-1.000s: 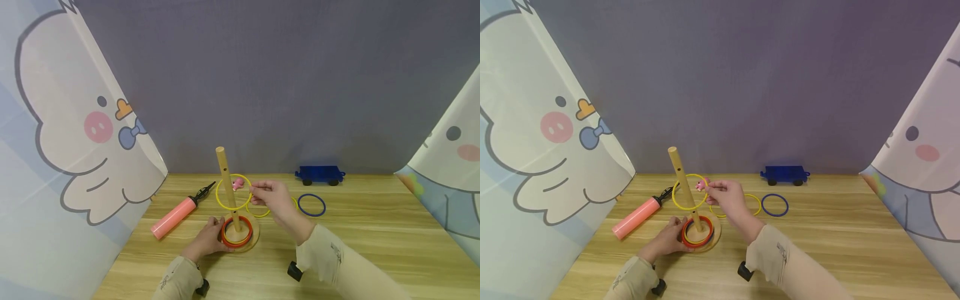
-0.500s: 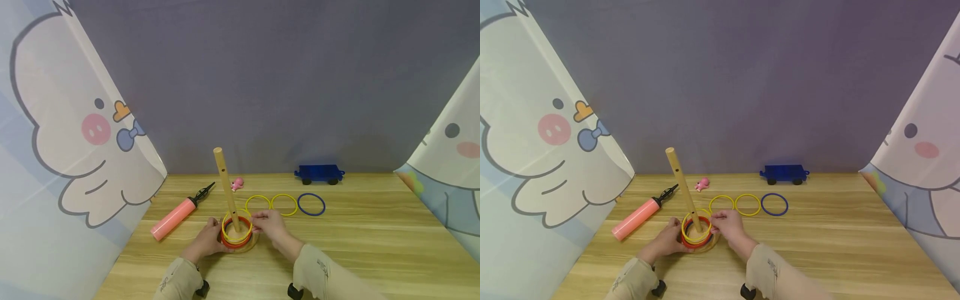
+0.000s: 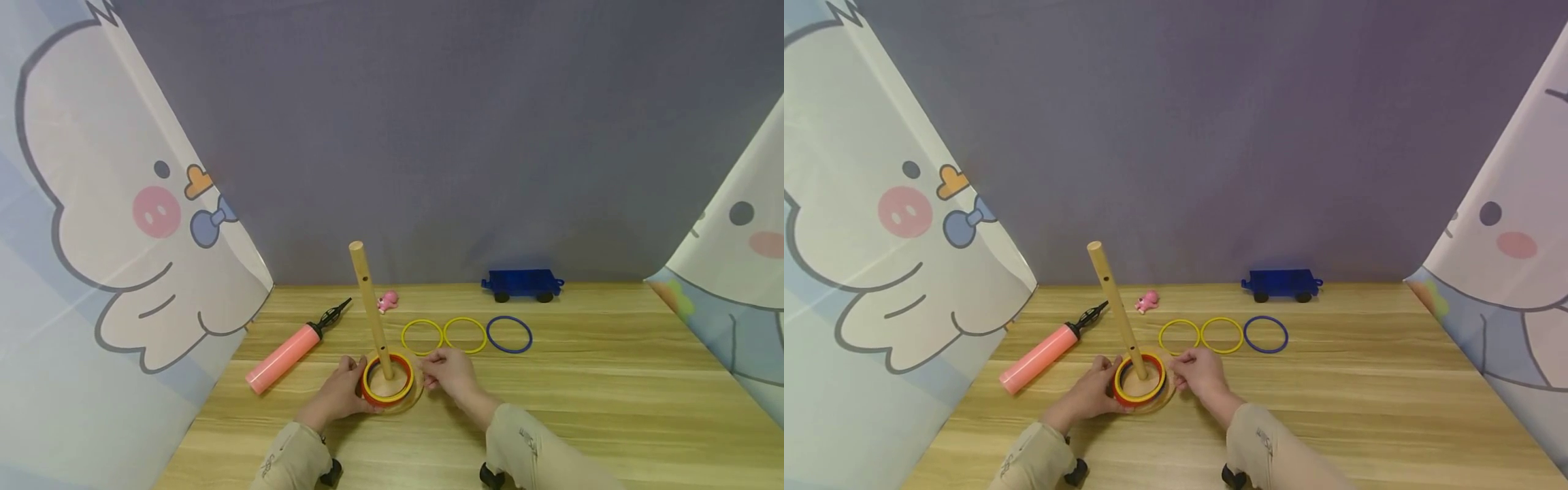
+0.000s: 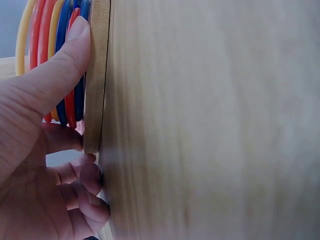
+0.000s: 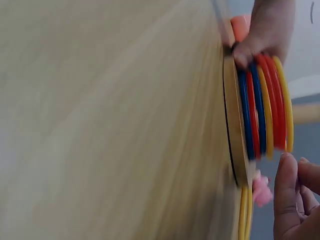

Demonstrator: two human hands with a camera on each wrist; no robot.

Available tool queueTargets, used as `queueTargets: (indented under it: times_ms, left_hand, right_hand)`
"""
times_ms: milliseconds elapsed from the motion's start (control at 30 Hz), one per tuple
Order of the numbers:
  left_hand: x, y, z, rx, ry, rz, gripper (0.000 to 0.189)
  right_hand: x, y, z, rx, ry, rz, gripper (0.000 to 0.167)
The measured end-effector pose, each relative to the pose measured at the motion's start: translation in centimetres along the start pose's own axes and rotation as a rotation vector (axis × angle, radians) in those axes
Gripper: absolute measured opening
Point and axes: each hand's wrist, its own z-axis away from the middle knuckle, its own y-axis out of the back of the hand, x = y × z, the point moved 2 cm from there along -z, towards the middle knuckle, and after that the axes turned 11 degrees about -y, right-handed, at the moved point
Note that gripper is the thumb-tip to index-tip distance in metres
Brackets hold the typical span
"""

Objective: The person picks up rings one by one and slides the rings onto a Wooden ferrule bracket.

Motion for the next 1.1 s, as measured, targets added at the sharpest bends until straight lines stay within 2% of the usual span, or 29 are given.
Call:
queueTargets:
  times_ms: [167, 400, 667, 933, 1100]
  left_hand:
    - [0.1, 0.1, 0.1, 0.011, 0.007, 0.006, 0.109]
    - [0.1, 0.2, 0.1, 0.018, 0.005, -0.004, 0.109]
    - [-0.3, -0.2, -0.2, 0.004, 0.007, 0.002, 0.11]
    - [-0.7, -0.4, -0.3, -0.007, 0.011, 0.011, 0.11]
    - [-0.6, -0.4, -0.2, -0.01, 0.018, 0.028, 0.11]
  right_hand:
    - [0.3, 3.1, -0.8, 0.069, 0.003, 0.037, 0.008]
    - [0.4, 8.7, -1.8, 0.229, -0.016, 0.178, 0.011]
    - [0.4, 14.4, -2.4, 0.28, -0.031, 0.276, 0.018]
    - [1.0, 17.6, -2.8, 0.339, -0.111, 0.386, 0.021]
    - [1.2, 18.4, -2.9, 0.338, -0.12, 0.546, 0.021]
